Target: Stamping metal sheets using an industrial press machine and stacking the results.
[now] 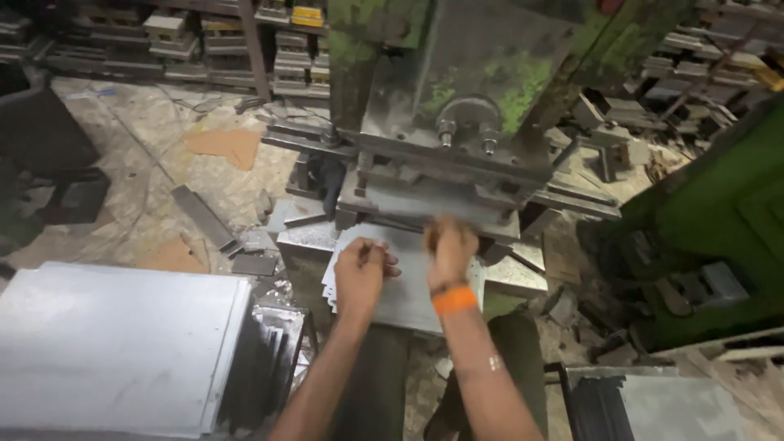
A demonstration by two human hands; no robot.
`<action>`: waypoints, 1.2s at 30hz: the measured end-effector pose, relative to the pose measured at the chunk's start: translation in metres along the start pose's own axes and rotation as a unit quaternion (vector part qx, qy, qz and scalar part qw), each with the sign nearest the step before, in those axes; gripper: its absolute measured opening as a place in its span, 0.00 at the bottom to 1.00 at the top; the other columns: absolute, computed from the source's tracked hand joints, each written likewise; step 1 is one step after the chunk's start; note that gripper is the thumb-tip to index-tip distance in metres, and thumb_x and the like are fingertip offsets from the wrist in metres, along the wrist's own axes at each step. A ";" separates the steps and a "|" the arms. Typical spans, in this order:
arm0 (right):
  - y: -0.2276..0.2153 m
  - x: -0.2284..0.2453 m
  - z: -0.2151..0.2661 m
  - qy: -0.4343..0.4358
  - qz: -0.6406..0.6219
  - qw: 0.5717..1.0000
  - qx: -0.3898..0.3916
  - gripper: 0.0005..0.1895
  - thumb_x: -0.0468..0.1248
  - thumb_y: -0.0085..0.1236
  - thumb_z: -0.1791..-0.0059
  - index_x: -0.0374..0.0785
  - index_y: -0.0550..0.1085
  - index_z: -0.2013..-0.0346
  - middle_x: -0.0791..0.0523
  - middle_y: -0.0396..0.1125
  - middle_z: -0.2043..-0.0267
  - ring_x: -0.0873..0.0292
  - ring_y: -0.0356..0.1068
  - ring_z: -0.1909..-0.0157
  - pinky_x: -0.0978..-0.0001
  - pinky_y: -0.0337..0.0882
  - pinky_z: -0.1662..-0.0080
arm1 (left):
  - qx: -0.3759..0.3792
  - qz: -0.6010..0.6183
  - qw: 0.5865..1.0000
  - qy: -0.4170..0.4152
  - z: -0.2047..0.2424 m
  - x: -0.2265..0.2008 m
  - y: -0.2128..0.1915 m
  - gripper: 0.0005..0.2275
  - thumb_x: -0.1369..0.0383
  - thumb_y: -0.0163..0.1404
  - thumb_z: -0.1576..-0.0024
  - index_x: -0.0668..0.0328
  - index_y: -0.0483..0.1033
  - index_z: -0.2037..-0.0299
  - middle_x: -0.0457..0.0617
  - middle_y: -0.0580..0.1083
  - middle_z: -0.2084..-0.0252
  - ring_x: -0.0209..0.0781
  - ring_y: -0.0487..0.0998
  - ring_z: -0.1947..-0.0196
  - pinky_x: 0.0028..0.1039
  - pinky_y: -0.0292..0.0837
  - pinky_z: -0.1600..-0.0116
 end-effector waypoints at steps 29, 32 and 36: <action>0.028 -0.070 0.251 0.251 -0.170 0.766 0.567 0.44 0.22 0.59 0.58 0.37 0.55 0.29 0.50 0.61 0.43 0.40 0.66 0.37 0.48 0.73 0.39 | -0.317 -0.358 0.829 0.291 0.102 -0.208 -0.298 0.14 0.63 0.58 0.37 0.72 0.82 0.57 0.60 0.79 0.63 0.49 0.79 0.67 0.38 0.75 0.60; 0.008 -0.037 0.248 0.202 -0.289 0.763 0.542 0.41 0.14 0.48 0.61 0.42 0.63 0.34 0.51 0.54 0.26 0.42 0.50 0.23 0.46 0.59 0.31 | -0.205 -0.269 0.870 0.358 0.067 -0.171 -0.205 0.09 0.68 0.55 0.39 0.70 0.77 0.64 0.52 0.73 0.70 0.41 0.70 0.70 0.33 0.69 0.61; -0.019 -0.044 0.186 0.182 -0.374 0.798 0.436 0.06 0.26 0.60 0.52 0.39 0.75 0.70 0.59 0.69 0.56 0.43 0.65 0.37 0.47 0.63 0.31 | -0.150 -0.186 0.920 0.310 0.051 -0.125 -0.104 0.10 0.72 0.51 0.42 0.74 0.77 0.72 0.52 0.72 0.80 0.40 0.67 0.80 0.31 0.67 0.71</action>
Point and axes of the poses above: each hand's wrist, its own z-axis away from the middle knuckle, its own y-axis out of the palm, x = y × z, the point moved 8 cm from there along -z, towards the middle knuckle
